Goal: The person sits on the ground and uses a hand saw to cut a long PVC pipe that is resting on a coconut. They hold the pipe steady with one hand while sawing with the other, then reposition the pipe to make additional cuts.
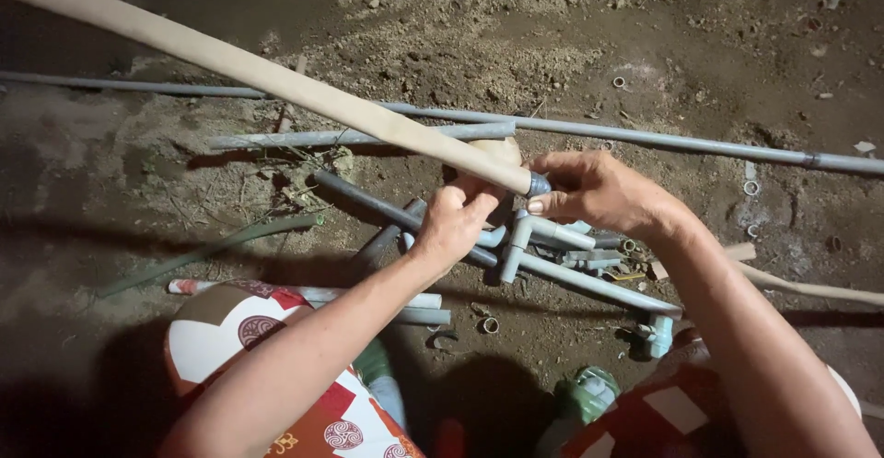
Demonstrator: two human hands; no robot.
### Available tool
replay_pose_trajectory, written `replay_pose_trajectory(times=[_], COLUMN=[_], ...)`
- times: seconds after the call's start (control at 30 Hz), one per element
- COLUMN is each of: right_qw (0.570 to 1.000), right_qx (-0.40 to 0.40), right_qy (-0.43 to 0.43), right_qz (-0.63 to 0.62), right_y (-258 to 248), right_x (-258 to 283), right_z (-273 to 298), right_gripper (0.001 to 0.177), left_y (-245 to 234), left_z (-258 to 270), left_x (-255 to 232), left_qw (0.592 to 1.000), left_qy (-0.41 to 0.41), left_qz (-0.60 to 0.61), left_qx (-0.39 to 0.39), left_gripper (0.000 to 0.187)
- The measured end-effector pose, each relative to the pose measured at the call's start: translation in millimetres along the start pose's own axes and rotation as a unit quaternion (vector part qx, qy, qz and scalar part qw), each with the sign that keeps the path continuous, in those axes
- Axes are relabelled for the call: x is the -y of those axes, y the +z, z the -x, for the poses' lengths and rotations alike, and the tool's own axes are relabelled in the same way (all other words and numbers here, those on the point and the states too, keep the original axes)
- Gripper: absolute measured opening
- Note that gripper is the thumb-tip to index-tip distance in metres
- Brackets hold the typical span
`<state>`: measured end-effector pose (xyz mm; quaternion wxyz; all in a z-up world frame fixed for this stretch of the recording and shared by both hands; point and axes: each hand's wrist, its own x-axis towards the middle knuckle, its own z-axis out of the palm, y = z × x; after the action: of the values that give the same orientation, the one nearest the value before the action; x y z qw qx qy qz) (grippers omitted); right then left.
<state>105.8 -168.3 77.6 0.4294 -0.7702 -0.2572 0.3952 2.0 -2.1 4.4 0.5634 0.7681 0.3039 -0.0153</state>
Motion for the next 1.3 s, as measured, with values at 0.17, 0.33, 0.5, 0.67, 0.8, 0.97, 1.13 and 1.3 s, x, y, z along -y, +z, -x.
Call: replay_pose_trajectory(times=[0.17,0.33,0.5,0.67,0.8,0.97,1.13,1.3], right_qw=[1.000,1.000,1.000,0.999,0.998,0.999,0.999,0.999], right_qx=[-0.001,0.002,0.013,0.018,0.032,0.006,-0.009,-0.010], right_qy=[-0.004,-0.009,-0.013,-0.015,-0.025,-0.009,-0.006,0.004], right_qz=[-0.003,0.001,-0.006,0.022,0.044,0.036,0.049,0.050], right_y=[0.9,2.1,3.2,2.8,2.1,8.9,10.2,12.7], right_x=[-9.2,-10.1,-17.2,-20.5,-19.4,-15.5,-21.2,-21.9], right_z=[-5.2,-7.7,-13.2,-14.3,-13.6,-10.2,-10.7,-13.7], right_gripper=[0.046,0.049,0.051,0.049,0.049,0.051,0.049,0.049], left_y=[-1.7,3.3,13.4,25.5,26.4,27.8,30.6,35.7], left_z=[7.1,-0.2,-15.8,-44.4,-50.8,-53.0,-63.2,-77.7], left_x=[-10.7,-3.3,10.7,48.9,61.1,43.2,52.1,54.1], left_qw=[0.998,0.997,0.996,0.995,0.992,0.994,0.994,0.995], left_qy=[0.013,0.013,0.010,0.009,0.017,0.039,0.050,0.039], left_qz=[0.060,0.078,0.067,0.053,0.056,-0.006,-0.022,-0.032], left_qx=[-0.016,-0.024,-0.058,-0.084,-0.109,-0.098,-0.090,-0.088], left_gripper=[0.038,0.036,0.032,0.030,0.025,0.028,0.028,0.023])
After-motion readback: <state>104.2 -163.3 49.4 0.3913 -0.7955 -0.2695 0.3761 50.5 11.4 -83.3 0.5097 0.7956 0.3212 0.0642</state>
